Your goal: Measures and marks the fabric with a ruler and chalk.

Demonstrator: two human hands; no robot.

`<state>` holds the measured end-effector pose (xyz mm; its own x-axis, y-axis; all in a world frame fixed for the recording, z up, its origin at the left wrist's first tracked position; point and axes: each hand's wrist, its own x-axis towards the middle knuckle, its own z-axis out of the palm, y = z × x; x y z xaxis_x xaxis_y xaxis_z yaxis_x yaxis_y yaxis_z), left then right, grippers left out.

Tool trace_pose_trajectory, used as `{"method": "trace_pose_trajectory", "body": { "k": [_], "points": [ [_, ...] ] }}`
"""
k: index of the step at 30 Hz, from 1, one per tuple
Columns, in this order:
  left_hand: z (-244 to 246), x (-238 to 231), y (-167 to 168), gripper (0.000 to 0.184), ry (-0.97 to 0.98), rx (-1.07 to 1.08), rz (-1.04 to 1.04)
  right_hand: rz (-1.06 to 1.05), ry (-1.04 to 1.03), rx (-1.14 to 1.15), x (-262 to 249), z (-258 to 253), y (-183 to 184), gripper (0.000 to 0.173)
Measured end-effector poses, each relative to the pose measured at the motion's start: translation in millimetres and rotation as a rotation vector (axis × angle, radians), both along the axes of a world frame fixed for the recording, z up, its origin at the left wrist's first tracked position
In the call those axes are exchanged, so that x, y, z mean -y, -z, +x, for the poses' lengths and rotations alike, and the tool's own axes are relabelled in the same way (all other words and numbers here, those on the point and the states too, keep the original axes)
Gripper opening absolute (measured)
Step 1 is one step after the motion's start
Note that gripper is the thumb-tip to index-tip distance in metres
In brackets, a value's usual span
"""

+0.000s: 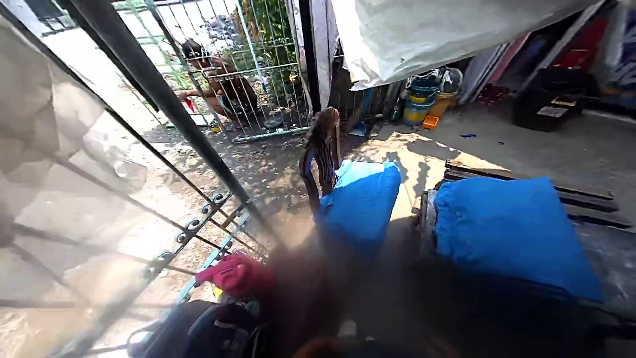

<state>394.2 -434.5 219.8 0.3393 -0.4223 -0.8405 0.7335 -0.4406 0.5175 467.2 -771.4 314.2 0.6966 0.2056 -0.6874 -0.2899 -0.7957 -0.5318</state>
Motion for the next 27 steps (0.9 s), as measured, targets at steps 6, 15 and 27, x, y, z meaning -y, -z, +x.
{"method": "trace_pose_trajectory", "body": {
  "k": [6, 15, 27],
  "points": [
    [123, 45, -109, 0.058, 0.588, 0.164, 0.075, -0.114, 0.238, -0.142, 7, -22, -45, 0.043],
    [182, 189, 16, 0.046, 0.908, 0.454, 0.068, 0.034, 1.021, 0.076, 50, -231, 77, 0.038],
    [73, 442, -26, 0.029, 1.236, 1.018, -0.434, -0.338, 1.784, 0.456, 223, -377, 6, 0.033]
  ]
}}
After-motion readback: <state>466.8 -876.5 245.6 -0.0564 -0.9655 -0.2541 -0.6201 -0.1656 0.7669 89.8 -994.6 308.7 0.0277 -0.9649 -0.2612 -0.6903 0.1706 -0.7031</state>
